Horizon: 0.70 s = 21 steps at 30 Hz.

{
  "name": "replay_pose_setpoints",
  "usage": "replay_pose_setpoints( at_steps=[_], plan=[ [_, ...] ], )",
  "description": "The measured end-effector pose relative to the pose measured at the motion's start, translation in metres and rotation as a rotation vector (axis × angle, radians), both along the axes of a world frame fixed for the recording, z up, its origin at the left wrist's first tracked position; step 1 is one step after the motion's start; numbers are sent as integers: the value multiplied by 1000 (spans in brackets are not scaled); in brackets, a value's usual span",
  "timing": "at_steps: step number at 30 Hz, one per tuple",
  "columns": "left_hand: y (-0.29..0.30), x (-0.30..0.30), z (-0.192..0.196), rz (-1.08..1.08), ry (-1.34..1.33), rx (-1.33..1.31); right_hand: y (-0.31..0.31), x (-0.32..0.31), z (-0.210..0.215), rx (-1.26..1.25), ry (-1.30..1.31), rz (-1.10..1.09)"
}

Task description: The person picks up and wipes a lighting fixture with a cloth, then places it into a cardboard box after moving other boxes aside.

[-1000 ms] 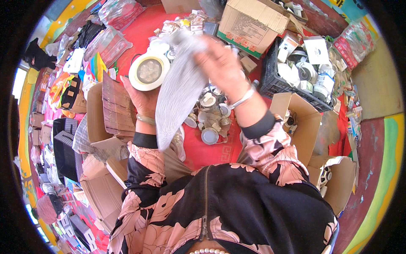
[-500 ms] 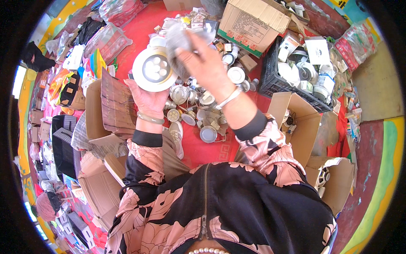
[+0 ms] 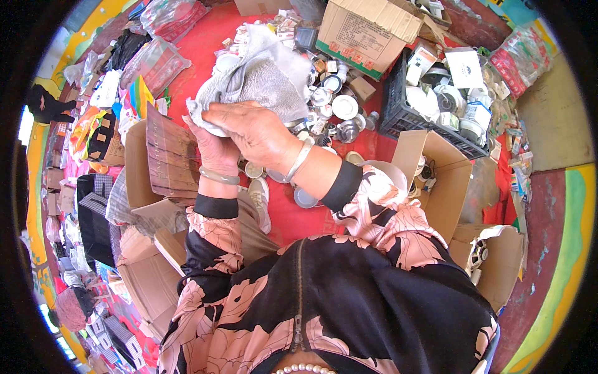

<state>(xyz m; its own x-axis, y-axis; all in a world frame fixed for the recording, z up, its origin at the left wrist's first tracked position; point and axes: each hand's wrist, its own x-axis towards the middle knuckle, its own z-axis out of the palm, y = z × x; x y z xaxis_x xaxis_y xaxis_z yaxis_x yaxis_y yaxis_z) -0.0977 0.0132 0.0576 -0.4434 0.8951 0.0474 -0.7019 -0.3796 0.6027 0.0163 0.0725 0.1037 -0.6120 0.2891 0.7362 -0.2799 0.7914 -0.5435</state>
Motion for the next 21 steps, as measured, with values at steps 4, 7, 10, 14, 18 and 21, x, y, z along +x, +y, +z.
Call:
replay_pose_setpoints(
  at_steps=[4, 7, 10, 14, 18, 21],
  plan=[
    [4, 4, 6, 29, -11, 52, 23, 12, 0, -21, -49, 209],
    [9, 10, 9, -28, 37, 75, 41, 27, 10, -174, -173, 398],
    [12, 16, 14, -24, 32, -22, 65, 49, 20, -124, -324, 126],
    [11, 15, 22, -42, -85, -11, 108, 61, 4, -184, -135, -543],
    [14, 20, 18, -57, -41, -27, 72, 40, 20, -581, 43, -330],
    [21, 25, 12, -36, 30, -27, 40, 4, -11, -78, -20, -356]
  ],
)
